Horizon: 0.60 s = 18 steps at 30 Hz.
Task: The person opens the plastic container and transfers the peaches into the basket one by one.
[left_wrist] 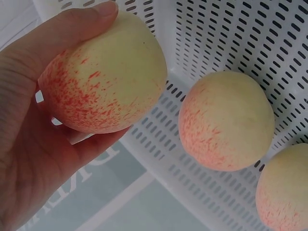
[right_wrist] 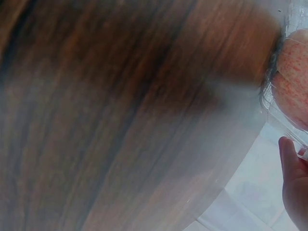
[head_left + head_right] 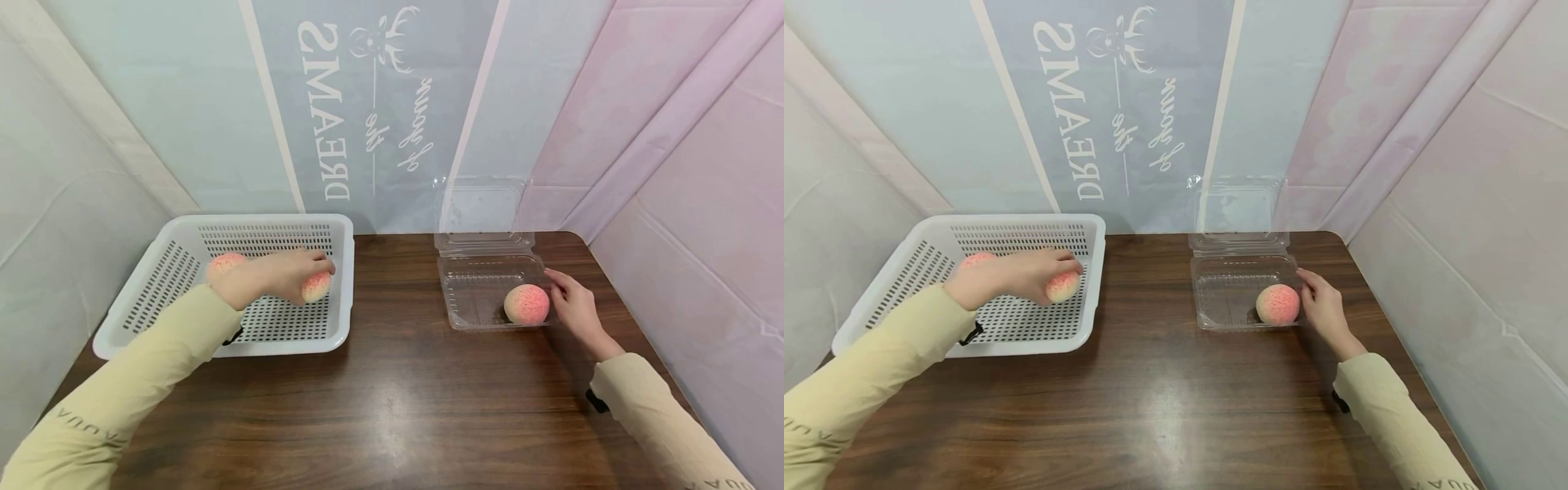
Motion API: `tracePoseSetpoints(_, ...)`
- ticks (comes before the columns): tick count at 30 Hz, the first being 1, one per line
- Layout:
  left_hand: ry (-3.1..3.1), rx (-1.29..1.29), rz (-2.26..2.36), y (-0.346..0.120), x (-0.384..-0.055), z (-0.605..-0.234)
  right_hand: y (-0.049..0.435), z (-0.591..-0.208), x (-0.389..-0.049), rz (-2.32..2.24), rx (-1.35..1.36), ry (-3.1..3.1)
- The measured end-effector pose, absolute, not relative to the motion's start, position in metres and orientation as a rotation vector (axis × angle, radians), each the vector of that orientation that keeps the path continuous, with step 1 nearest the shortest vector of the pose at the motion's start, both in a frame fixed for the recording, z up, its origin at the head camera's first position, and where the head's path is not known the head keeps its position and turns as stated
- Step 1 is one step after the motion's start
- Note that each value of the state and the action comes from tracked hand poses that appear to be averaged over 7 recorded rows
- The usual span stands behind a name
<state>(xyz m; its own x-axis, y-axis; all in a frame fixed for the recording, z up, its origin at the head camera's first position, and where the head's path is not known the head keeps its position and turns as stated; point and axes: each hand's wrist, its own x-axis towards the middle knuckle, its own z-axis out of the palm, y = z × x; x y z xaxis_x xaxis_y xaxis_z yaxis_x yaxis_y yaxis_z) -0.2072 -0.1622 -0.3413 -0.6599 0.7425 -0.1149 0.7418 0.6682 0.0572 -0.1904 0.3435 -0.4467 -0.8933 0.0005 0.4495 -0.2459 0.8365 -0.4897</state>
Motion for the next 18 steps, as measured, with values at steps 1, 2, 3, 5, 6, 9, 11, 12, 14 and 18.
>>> tracePoseSetpoints(1, 2.749, 1.233, 0.007, -0.162, -0.207, -0.342, 0.343, -0.447, -0.19, 0.767, 0.184, -2.575)
tracePoseSetpoints(2, 2.749, 1.235, 0.003, -0.161, -0.207, -0.343, 0.343, -0.447, -0.191, 0.767, 0.186, -2.573)
tracePoseSetpoints(3, 2.748, 1.238, 0.0, -0.161, -0.208, -0.344, 0.343, -0.447, -0.191, 0.765, 0.188, -2.573)
tracePoseSetpoints(5, 2.743, 1.239, -0.005, -0.16, -0.208, -0.345, 0.343, -0.447, -0.19, 0.767, 0.188, -2.574)
tracePoseSetpoints(6, 2.74, 1.235, -0.012, -0.16, -0.209, -0.346, 0.344, -0.447, -0.19, 0.768, 0.188, -2.576)
tracePoseSetpoints(9, 2.723, 1.209, -0.032, -0.158, -0.209, -0.347, 0.344, -0.447, -0.19, 0.775, 0.186, -2.581)
tracePoseSetpoints(11, 2.714, 1.188, -0.047, -0.157, -0.21, -0.347, 0.344, -0.447, -0.19, 0.774, 0.187, -2.58)
tracePoseSetpoints(12, 2.709, 1.179, -0.052, -0.157, -0.21, -0.348, 0.343, -0.447, -0.19, 0.772, 0.187, -2.579)
tracePoseSetpoints(14, 2.704, 1.166, -0.063, -0.157, -0.211, -0.349, 0.343, -0.447, -0.19, 0.766, 0.191, -2.575)
tracePoseSetpoints(18, 2.686, 1.151, -0.106, -0.156, -0.215, -0.353, 0.343, -0.447, -0.19, 0.765, 0.196, -2.569)
